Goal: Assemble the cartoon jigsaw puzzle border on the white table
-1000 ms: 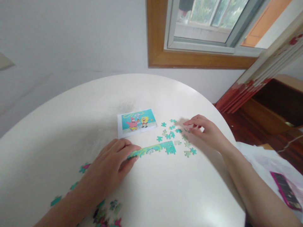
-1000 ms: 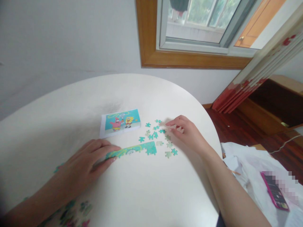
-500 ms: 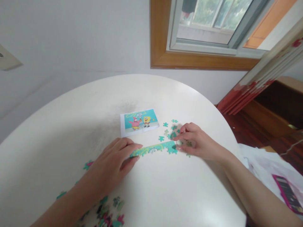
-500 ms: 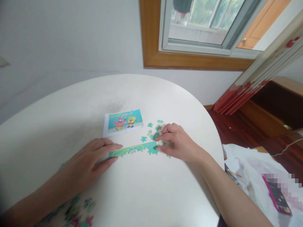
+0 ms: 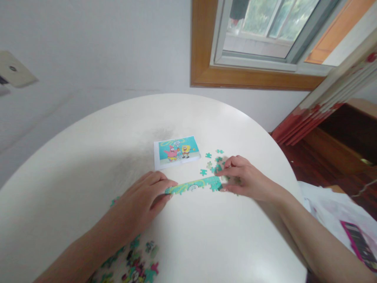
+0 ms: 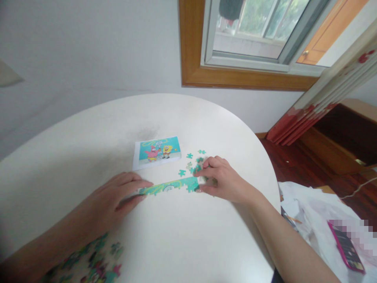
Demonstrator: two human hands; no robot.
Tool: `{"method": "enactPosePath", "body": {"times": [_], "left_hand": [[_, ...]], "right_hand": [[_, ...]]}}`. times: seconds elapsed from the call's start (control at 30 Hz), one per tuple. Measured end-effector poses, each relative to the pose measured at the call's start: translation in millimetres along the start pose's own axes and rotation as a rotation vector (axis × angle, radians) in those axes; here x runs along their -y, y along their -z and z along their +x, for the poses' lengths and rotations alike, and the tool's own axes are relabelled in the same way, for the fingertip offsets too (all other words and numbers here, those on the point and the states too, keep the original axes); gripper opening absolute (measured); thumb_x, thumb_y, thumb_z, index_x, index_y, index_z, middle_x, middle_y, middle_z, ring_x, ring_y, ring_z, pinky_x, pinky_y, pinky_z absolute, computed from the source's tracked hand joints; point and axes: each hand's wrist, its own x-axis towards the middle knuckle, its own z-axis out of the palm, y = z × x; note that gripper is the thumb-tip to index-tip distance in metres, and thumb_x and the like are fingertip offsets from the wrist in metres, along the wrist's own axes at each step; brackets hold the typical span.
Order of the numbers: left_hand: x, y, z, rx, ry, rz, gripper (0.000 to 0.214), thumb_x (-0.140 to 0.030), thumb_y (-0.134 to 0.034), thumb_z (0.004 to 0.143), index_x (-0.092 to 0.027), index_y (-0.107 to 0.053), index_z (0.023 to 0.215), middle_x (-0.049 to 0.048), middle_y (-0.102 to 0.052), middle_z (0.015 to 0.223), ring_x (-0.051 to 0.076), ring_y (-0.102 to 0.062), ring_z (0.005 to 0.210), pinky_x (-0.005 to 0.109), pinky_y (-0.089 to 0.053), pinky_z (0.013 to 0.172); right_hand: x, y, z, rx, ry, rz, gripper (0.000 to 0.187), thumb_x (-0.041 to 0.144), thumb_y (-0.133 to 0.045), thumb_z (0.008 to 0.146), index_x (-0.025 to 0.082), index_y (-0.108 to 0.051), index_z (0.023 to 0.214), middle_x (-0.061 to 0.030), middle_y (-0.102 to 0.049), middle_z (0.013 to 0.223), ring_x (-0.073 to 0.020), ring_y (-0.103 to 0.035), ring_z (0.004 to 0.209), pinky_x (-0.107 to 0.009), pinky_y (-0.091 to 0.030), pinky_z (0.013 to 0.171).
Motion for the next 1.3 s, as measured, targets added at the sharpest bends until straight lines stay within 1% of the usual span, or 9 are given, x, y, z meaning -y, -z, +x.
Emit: {"method": "enactPosePath", "body": {"times": [0.13, 0.3, 0.67, 1.1, 1.2, 1.3], "left_hand": [[-1, 0.6, 0, -0.005, -0.012, -0.011, 0.026, -0.026, -0.048, 0.094, -0.025, -0.066, 0.112, 0.0047, -0.065, 0.107, 0.023, -0.061, 0.102, 0.035, -0.05, 0.092], [-1, -0.1, 0, 0.009, -0.009, -0.021, 0.026, -0.024, -0.047, 0.095, -0.024, -0.065, 0.113, 0.0055, -0.064, 0.107, 0.023, -0.06, 0.102, 0.036, -0.049, 0.091], [-3, -1.2, 1, 0.018, -0.009, -0.029, 0.024, -0.022, -0.048, 0.096, -0.023, -0.063, 0.114, 0.0045, -0.063, 0.108, 0.022, -0.058, 0.103, 0.036, -0.046, 0.093], [-1, -3.6, 2, 0.011, -0.009, -0.022, 0.023, -0.025, -0.049, 0.096, -0.024, -0.064, 0.114, 0.0038, -0.063, 0.108, 0.023, -0.058, 0.104, 0.037, -0.046, 0.093], [0, -3.1, 2, 0.024, -0.002, -0.015, 0.024, -0.026, -0.048, 0.097, -0.024, -0.063, 0.114, 0.0036, -0.063, 0.109, 0.022, -0.058, 0.105, 0.037, -0.046, 0.094], [1, -1.9, 1, 0.038, 0.01, -0.019, 0.024, -0.029, -0.047, 0.097, -0.025, -0.063, 0.115, 0.0035, -0.063, 0.11, 0.023, -0.059, 0.105, 0.037, -0.046, 0.095]], "right_hand": [[0, -1, 0, 0.006, 0.016, 0.004, 0.039, 0.042, -0.074, 0.082, 0.029, -0.072, 0.118, -0.0087, -0.059, 0.111, -0.0237, -0.057, 0.106, -0.043, -0.047, 0.096], [2, -2, -1, 0.01, 0.02, -0.005, 0.04, 0.045, -0.073, 0.082, 0.027, -0.072, 0.118, -0.0092, -0.059, 0.11, -0.0242, -0.058, 0.105, -0.044, -0.047, 0.095], [5, 0, 0, 0.045, 0.013, 0.011, 0.04, 0.044, -0.072, 0.084, 0.025, -0.071, 0.119, -0.0095, -0.059, 0.11, -0.0232, -0.057, 0.104, -0.042, -0.046, 0.095], [8, -1, 1, 0.035, 0.006, 0.021, 0.039, 0.042, -0.073, 0.084, 0.025, -0.071, 0.118, -0.0086, -0.059, 0.109, -0.0221, -0.057, 0.103, -0.04, -0.045, 0.094], [7, 4, 2, -0.009, -0.025, 0.042, 0.035, 0.04, -0.07, 0.086, 0.024, -0.072, 0.116, -0.0085, -0.059, 0.105, -0.0205, -0.059, 0.097, -0.036, -0.047, 0.089], [0, 11, 2, -0.143, -0.174, 0.032, 0.026, 0.032, -0.061, 0.092, 0.021, -0.074, 0.111, -0.0078, -0.06, 0.096, -0.0188, -0.059, 0.087, -0.034, -0.049, 0.081]]}}
